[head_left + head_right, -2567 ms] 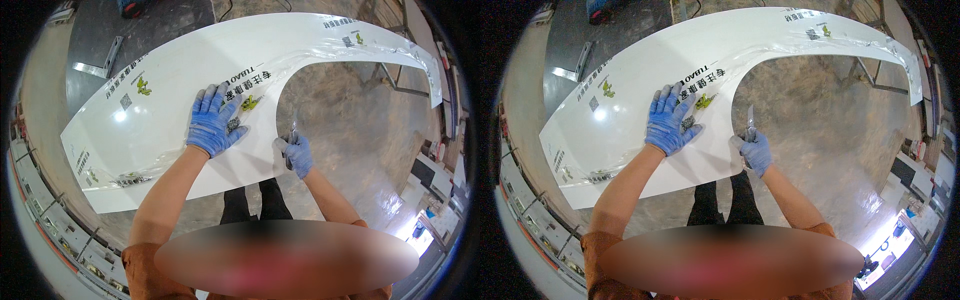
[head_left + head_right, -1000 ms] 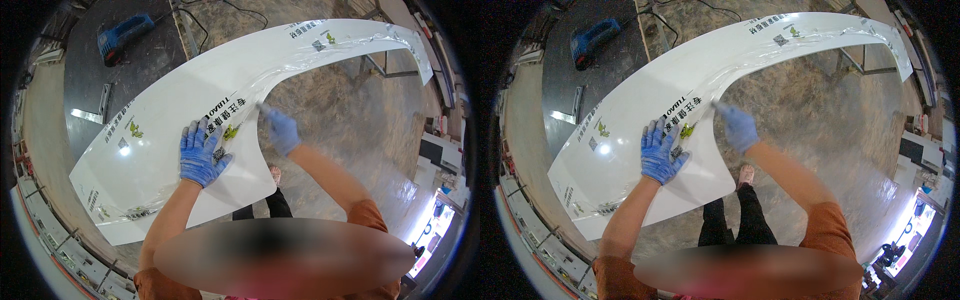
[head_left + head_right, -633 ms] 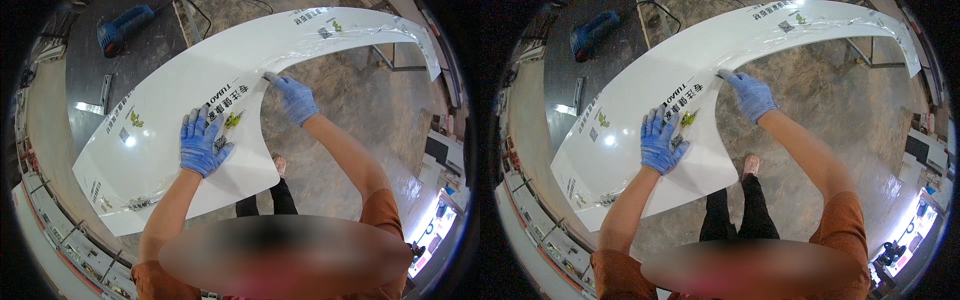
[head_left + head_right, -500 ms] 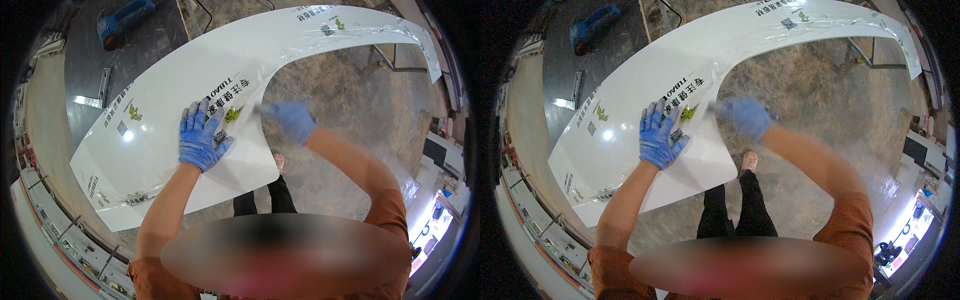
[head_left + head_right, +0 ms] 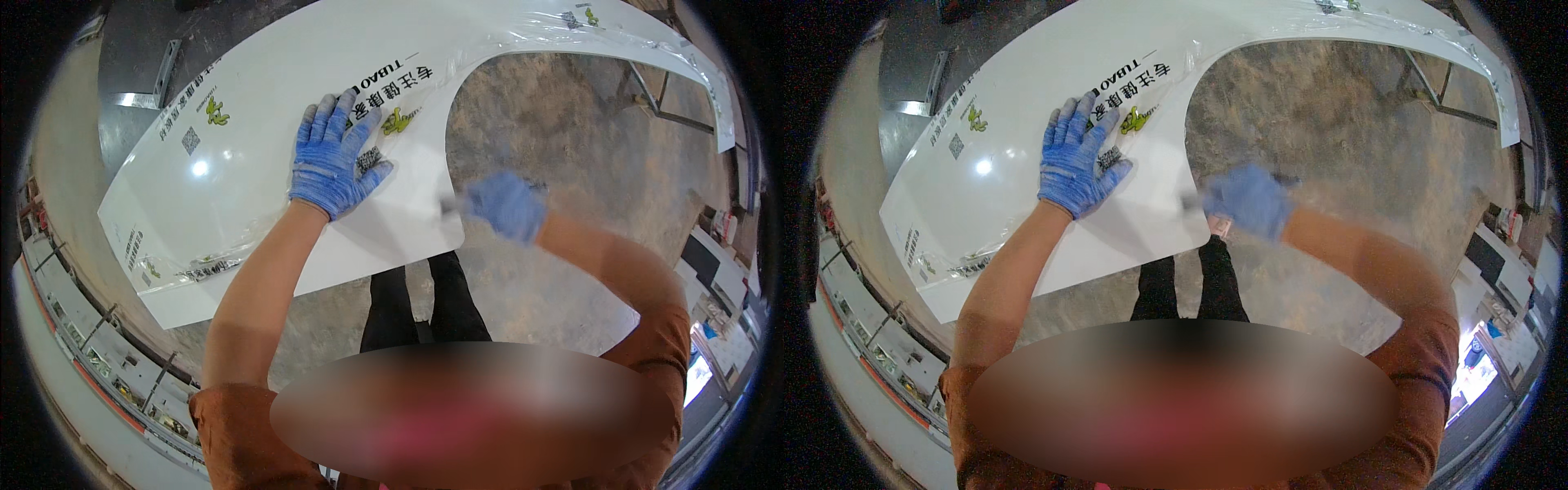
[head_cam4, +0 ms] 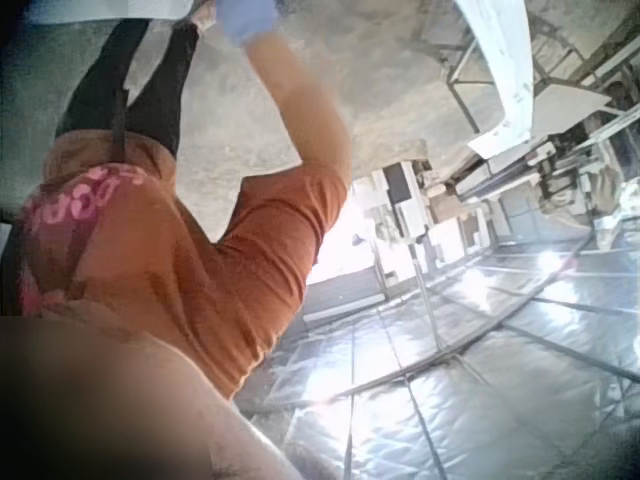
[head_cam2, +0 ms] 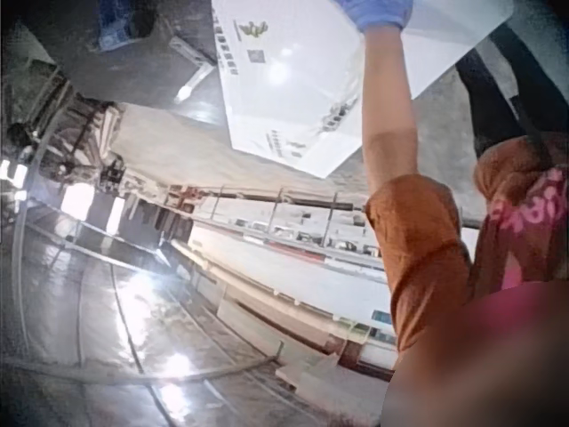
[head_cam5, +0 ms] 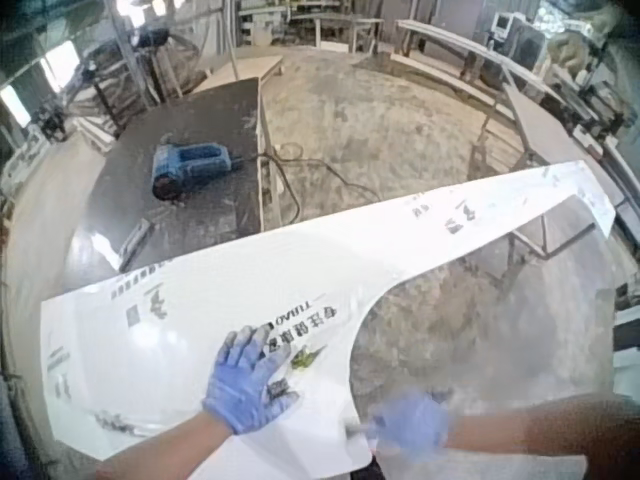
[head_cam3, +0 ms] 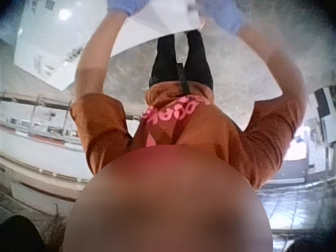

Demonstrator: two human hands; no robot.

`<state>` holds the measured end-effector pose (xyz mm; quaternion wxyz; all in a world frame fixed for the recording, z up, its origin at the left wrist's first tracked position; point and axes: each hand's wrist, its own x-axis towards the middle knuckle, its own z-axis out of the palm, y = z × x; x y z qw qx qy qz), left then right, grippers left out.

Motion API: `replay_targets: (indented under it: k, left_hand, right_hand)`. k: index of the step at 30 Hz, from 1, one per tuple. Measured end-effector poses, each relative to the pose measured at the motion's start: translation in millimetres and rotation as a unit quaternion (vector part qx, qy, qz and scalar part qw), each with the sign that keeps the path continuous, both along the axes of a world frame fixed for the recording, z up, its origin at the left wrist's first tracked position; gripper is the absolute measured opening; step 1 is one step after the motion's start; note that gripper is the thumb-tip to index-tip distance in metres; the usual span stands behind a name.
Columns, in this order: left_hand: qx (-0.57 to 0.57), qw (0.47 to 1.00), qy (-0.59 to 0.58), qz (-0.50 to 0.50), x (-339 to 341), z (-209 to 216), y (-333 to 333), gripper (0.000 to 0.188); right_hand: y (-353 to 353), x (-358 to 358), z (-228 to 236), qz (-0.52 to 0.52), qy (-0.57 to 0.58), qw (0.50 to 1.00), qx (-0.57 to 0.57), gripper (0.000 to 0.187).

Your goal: The person uses a heat gun on a large white board, then scrapes and wipes the surface with a metal tool and cloth. The person continues to scrape and wipe the board's surface.

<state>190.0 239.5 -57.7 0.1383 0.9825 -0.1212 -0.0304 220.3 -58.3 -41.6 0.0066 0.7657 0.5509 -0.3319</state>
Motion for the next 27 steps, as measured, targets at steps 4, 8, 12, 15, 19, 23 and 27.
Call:
replay_targets:
  k: [4, 8, 12, 15, 19, 23, 27]
  left_hand:
    - [0.006, 1.000, 0.004, 0.008, 0.8, 1.5, -1.1, 0.072]
    - [0.008, 1.000, -0.005, 0.011, -0.5, 0.3, -0.1, 0.071]
    - [0.007, 1.000, -0.013, 0.005, -0.2, -2.2, 0.8, 0.070]
    - [0.008, 1.000, -0.008, 0.011, -0.7, -2.4, -0.1, 0.070]
    - [0.009, 1.000, -0.013, 0.008, -0.4, -1.7, -0.8, 0.071]
    - [0.001, 1.000, -0.018, 0.007, 0.0, -2.4, -0.5, 0.072]
    - [-0.003, 1.000, -0.011, 0.003, 0.9, -1.9, -0.1, 0.071]
  right_hand:
    - [-12.8, -25.9, 15.6, -0.008, 0.042, 0.991, 0.128, 0.062]
    - [8.0, 42.8, -11.7, -0.143, -0.113, 0.975, 0.125, 0.068]
    - [8.4, 28.9, -19.9, -0.128, -0.068, 0.986, 0.085, 0.068]
    - [-14.0, -24.4, 4.4, -0.047, 0.018, 0.995, 0.083, 0.059]
    - [-6.9, -14.1, 10.4, -0.041, -0.012, 0.993, 0.109, 0.057]
    - [12.3, 15.7, -4.3, -0.194, -0.104, 0.952, 0.213, 0.054]
    - [-20.9, -37.3, 2.5, -0.039, 0.031, 0.995, 0.082, 0.052]
